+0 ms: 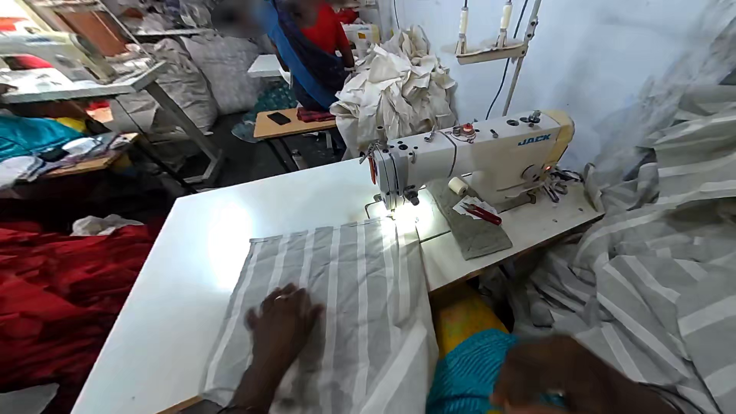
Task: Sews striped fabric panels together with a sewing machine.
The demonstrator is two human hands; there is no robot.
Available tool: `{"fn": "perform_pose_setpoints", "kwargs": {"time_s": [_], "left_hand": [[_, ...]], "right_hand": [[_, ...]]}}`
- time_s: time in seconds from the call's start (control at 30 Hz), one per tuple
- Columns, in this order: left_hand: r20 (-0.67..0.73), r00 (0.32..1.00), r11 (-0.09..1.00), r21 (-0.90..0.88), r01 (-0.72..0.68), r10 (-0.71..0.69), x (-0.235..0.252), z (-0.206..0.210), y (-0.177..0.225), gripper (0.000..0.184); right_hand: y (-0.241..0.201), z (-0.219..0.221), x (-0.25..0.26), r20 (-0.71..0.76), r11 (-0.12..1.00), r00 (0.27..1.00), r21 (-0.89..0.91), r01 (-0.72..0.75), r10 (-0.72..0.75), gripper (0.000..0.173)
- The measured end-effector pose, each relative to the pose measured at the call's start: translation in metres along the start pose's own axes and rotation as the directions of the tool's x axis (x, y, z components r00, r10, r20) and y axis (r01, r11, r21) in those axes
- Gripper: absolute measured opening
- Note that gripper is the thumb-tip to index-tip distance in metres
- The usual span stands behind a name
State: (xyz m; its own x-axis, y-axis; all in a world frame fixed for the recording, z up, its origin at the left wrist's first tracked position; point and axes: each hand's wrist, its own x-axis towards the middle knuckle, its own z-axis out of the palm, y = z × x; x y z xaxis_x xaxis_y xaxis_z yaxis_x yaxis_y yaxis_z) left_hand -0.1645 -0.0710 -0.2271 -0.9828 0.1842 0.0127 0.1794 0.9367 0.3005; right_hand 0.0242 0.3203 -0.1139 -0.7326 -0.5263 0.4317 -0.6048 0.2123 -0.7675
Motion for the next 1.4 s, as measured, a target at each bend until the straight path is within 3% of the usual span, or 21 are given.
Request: {"fn": "perform_pose_setpoints", "kwargs": {"time_s": [0.07, 0.1, 0.13, 0.2, 0.27, 0.33, 0.4, 0.47, 0.5, 0.6, 0.7, 0.8, 0.9, 1.0, 1.2, 1.27, 1.33, 1.37, 1.4], "left_hand": [[0.187, 0.980, 0.973, -0.229, -0.032, 0.076, 0.010, -0.004, 0.063, 0.042], [0.311, 0.942, 0.911, -0.412, 0.018, 0.122, 0.009, 0.002, 0.095, 0.044], [0.426, 0.886, 0.811, -0.575, 0.107, 0.185, 0.002, 0.010, 0.127, 0.049], [0.548, 0.793, 0.641, -0.715, 0.280, 0.266, -0.021, 0.026, 0.173, 0.047], [0.497, 0.792, 0.603, -0.769, 0.213, 0.353, -0.045, 0.043, 0.188, 0.032], [0.348, 0.789, 0.699, -0.702, -0.138, 0.506, -0.058, 0.055, 0.182, 0.030], [0.325, 0.728, 0.757, -0.519, -0.396, 0.604, -0.061, 0.053, 0.175, 0.033], [0.295, 0.701, 0.718, -0.542, -0.438, 0.650, -0.061, 0.063, 0.168, 0.032], [0.232, 0.690, 0.648, -0.626, -0.434, 0.686, -0.060, 0.070, 0.166, 0.030], [0.108, 0.573, 0.356, -0.871, -0.340, 0.812, -0.058, 0.078, 0.175, 0.032], [0.065, 0.494, 0.236, -0.927, -0.292, 0.867, -0.049, 0.076, 0.186, 0.030], [0.133, 0.468, 0.292, -0.913, -0.285, 0.873, -0.045, 0.076, 0.184, 0.030], [0.247, 0.507, 0.420, -0.870, -0.260, 0.826, -0.052, 0.073, 0.177, 0.031], [0.329, 0.527, 0.503, -0.834, -0.226, 0.784, -0.055, 0.070, 0.174, 0.033], [0.295, 0.535, 0.453, -0.871, -0.189, 0.792, -0.042, 0.073, 0.172, 0.031], [0.304, 0.487, 0.444, -0.873, -0.201, 0.819, -0.031, 0.066, 0.169, 0.029], [0.304, 0.444, 0.441, -0.863, -0.246, 0.843, -0.003, 0.048, 0.159, 0.029], [0.309, 0.493, 0.471, -0.847, -0.245, 0.813, 0.017, 0.038, 0.151, 0.032], [0.272, 0.612, 0.514, -0.817, -0.261, 0.743, 0.038, 0.030, 0.145, 0.037]], "right_hand": [[0.025, -0.005, 0.010, -0.232, 0.975, 0.967, -0.165, -0.147, 0.106, 0.027], [0.038, -0.004, 0.020, -0.323, 0.962, 0.934, -0.167, -0.215, 0.153, 0.025], [0.051, -0.003, 0.031, -0.377, 0.949, 0.903, -0.149, -0.279, 0.207, 0.023], [0.069, 0.004, 0.047, -0.369, 0.917, 0.870, -0.096, -0.386, 0.327, 0.020], [0.084, 0.017, 0.055, -0.318, 0.877, 0.842, -0.062, -0.477, 0.436, 0.024], [0.104, 0.028, 0.057, -0.326, 0.842, 0.817, -0.102, -0.530, 0.475, 0.029], [0.126, 0.034, 0.063, -0.350, 0.787, 0.781, -0.166, -0.595, 0.517, 0.029], [0.144, 0.037, 0.076, -0.314, 0.713, 0.742, -0.225, -0.664, 0.592, 0.032], [0.152, 0.039, 0.083, -0.281, 0.679, 0.719, -0.239, -0.694, 0.636, 0.037], [0.164, 0.044, 0.103, -0.252, 0.615, 0.674, -0.280, -0.737, 0.694, 0.051], [0.165, 0.042, 0.115, -0.250, 0.542, 0.640, -0.364, -0.757, 0.726, 0.046], [0.165, 0.043, 0.111, -0.243, 0.498, 0.644, -0.462, -0.734, 0.725, 0.042], [0.163, 0.060, 0.097, -0.201, 0.488, 0.674, -0.549, -0.678, 0.711, 0.045], [0.150, 0.066, 0.098, -0.123, 0.464, 0.626, -0.566, -0.681, 0.770, 0.048], [0.154, 0.062, 0.106, -0.145, 0.460, 0.634, -0.568, -0.682, 0.760, 0.048], [0.152, 0.055, 0.112, -0.067, 0.443, 0.571, -0.560, -0.700, 0.818, 0.051], [0.154, 0.054, 0.109, -0.049, 0.461, 0.583, -0.560, -0.688, 0.811, 0.050], [0.155, 0.054, 0.105, -0.049, 0.484, 0.609, -0.558, -0.674, 0.792, 0.048], [0.154, 0.051, 0.102, -0.042, 0.523, 0.639, -0.534, -0.664, 0.768, 0.044]]}}
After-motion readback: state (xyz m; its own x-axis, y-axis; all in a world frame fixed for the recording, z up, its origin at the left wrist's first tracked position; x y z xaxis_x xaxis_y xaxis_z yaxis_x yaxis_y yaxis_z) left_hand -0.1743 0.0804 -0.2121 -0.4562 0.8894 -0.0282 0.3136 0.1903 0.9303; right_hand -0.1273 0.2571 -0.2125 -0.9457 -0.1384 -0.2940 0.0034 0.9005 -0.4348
